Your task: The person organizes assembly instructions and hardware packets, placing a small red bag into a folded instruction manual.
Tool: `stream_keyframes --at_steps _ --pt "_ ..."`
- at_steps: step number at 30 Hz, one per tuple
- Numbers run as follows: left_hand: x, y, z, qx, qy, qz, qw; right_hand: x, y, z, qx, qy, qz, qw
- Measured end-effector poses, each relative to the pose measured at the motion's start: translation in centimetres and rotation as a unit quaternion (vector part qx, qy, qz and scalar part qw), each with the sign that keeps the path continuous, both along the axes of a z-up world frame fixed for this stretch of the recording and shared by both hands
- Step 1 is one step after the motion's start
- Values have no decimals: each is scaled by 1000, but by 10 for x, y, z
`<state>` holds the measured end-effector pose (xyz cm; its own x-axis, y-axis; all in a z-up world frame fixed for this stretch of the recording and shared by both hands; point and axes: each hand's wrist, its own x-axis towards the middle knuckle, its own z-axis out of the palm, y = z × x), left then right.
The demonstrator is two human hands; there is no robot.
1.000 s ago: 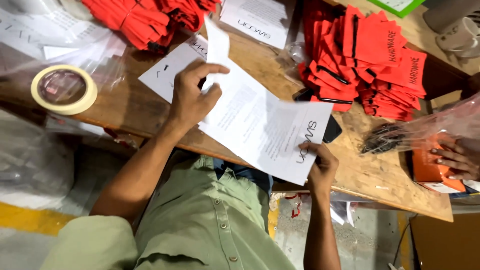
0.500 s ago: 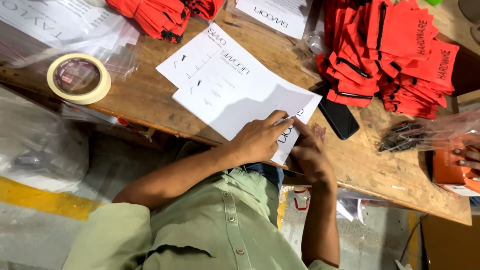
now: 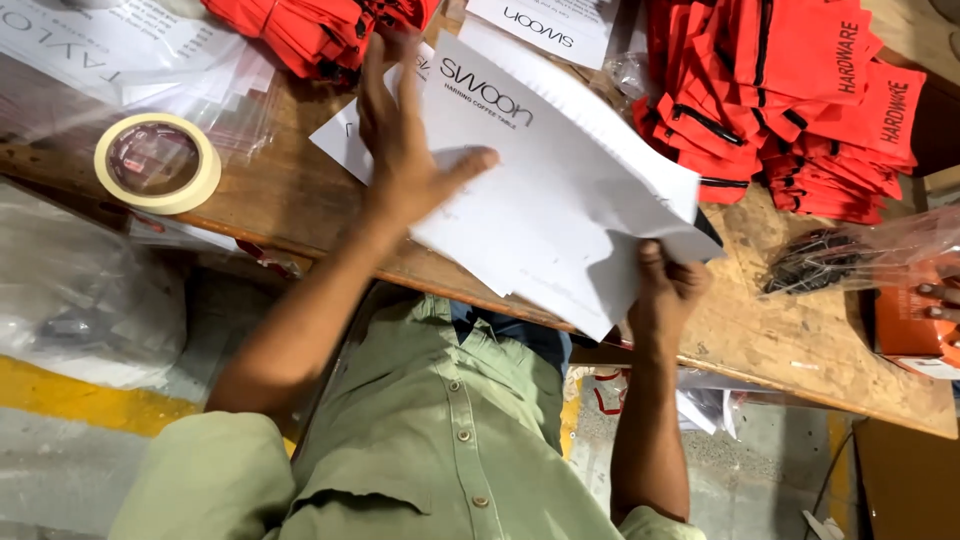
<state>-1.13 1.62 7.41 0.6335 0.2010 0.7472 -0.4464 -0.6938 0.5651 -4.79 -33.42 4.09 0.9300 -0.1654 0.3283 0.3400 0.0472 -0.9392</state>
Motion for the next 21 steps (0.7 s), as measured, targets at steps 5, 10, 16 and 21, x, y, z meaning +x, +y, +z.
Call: stream_keyframes --at_steps 5,10,16,21 --pt "15 31 19 -274 116 -459 837 19 -11 10 7 -119 76 990" --pt "10 28 -21 -151 58 -319 934 23 11 22 1 -111 83 990" --pt "16 33 -53 -188 137 -240 943 29 24 34 34 -53 105 993" --pt "-2 40 39 -237 79 -457 854 51 -24 -4 45 118 115 985"
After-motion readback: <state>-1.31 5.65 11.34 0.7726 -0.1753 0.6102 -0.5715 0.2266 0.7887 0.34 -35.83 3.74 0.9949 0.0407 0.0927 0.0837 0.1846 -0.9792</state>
